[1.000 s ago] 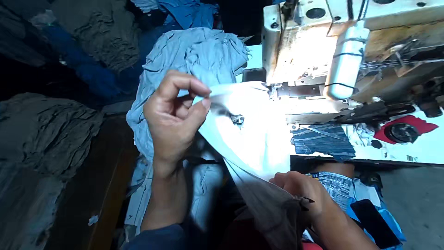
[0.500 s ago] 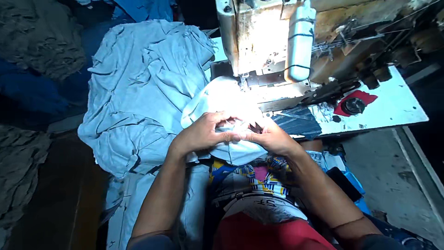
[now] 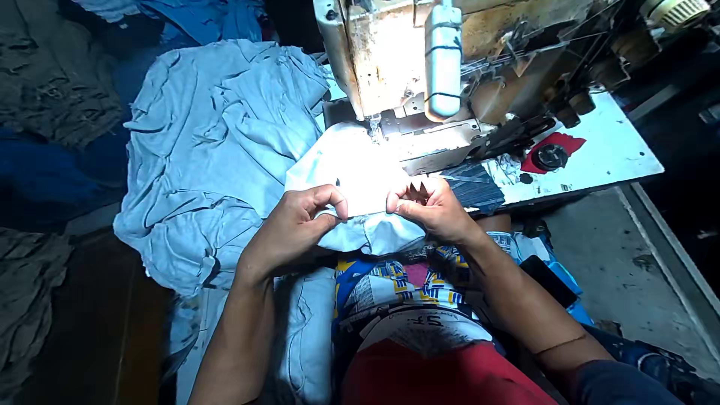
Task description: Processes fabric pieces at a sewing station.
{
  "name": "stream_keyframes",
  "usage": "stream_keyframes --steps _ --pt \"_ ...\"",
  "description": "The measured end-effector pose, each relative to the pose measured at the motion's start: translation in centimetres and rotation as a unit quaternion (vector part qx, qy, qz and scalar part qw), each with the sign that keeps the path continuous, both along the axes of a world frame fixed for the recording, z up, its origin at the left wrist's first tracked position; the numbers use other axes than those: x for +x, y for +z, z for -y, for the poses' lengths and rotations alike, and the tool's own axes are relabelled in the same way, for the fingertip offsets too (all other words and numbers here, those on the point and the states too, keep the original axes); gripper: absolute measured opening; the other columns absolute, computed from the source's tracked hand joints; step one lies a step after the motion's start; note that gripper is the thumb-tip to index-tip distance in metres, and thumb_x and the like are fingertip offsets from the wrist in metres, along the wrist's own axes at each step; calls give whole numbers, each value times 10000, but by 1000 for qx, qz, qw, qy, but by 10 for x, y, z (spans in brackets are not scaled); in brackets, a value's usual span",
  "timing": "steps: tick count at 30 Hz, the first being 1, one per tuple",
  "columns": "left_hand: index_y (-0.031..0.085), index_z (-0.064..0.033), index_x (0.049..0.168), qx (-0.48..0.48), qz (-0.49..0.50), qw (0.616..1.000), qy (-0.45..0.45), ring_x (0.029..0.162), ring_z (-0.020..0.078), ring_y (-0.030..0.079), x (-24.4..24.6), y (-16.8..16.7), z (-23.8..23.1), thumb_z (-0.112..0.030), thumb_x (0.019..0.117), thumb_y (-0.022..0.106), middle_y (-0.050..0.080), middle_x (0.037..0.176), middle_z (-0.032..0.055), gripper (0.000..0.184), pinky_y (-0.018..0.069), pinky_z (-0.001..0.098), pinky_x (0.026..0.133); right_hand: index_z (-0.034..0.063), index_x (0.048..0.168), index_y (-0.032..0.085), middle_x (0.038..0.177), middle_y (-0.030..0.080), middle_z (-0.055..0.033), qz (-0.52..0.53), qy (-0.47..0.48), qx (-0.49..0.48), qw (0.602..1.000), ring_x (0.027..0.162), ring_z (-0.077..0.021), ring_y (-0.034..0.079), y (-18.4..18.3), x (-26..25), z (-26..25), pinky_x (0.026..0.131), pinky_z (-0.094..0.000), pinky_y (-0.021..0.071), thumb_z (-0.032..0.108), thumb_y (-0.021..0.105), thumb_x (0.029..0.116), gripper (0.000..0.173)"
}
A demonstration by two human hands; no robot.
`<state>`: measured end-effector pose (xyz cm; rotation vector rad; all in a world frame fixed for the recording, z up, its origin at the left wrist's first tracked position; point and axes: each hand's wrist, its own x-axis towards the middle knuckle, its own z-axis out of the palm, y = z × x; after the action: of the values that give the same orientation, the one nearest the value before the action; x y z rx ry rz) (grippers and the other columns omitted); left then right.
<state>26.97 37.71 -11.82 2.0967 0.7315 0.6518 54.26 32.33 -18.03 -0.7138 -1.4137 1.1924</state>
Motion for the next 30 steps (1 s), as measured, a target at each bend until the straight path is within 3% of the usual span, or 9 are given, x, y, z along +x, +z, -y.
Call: stream_keyframes --steps 6,11,14,16,19,21,24,28,30 --pt "781 -130 988 41 12 999 -8 895 111 711 5 -9 1 -83 889 679 740 1035 -25 150 626 280 719 12 938 750 825 723 -52 90 -71 49 992 629 -84 624 10 0 10 559 -250 546 -54 575 940 187" --pt "702 -141 743 70 32 995 66 704 90 661 22 -6 6 -263 969 710 697 855 -29 256 571 253 588 24 915 765 977 745 -69 209 -100 193 953 915 -113 705 14 -1 11 814 -297 607 -57 571 892 212" --pt "550 -169 664 62 17 994 90 582 95 554 26 -2 6 -270 912 780 611 714 -30 353 446 253 487 23 931 766 1043 735 -93 244 -100 246 933 917 -121 703 18 -5 14 778 -286 611 -42 603 883 181" --pt "546 -157 723 15 6 996 85 500 116 523 25 5 9 -237 879 816 596 643 -11 322 410 262 426 18 937 766 1056 734 -107 263 -104 286 916 853 -116 702 20 -8 17 702 -281 604 -36 621 870 169" --pt "653 -153 1040 -50 -31 997 40 480 122 540 20 15 14 -208 889 805 607 645 -1 221 469 263 420 11 956 768 1079 739 -135 299 -110 349 881 792 -145 705 24 -13 25 636 -305 584 -29 636 845 177" --pt "735 -209 1128 -34 -77 996 11 517 93 551 14 15 15 -277 919 773 617 654 -38 222 481 259 469 26 974 767 1097 743 -130 327 -108 374 861 792 -156 709 25 -15 30 625 -316 578 1 641 869 165" --pt "787 -262 977 77 -121 989 -40 761 0 638 3 15 19 -391 966 691 673 846 -134 161 558 209 661 28 1066 752 1167 737 -134 340 -63 372 862 970 -201 733 25 -14 39 752 -351 610 8 626 887 220" --pt "776 -223 946 113 -54 980 -152 1128 126 627 -50 54 25 -370 994 635 673 1171 -50 209 560 337 953 0 1205 719 1224 720 -111 245 -60 306 918 1064 -161 712 31 6 43 897 -343 623 57 632 992 238" --pt "713 -158 822 82 49 980 -174 959 167 693 -93 69 39 -340 975 651 722 949 5 246 580 383 904 -17 1194 708 1105 743 -87 197 -120 241 943 944 -141 726 28 21 38 817 -330 641 43 596 1008 226"
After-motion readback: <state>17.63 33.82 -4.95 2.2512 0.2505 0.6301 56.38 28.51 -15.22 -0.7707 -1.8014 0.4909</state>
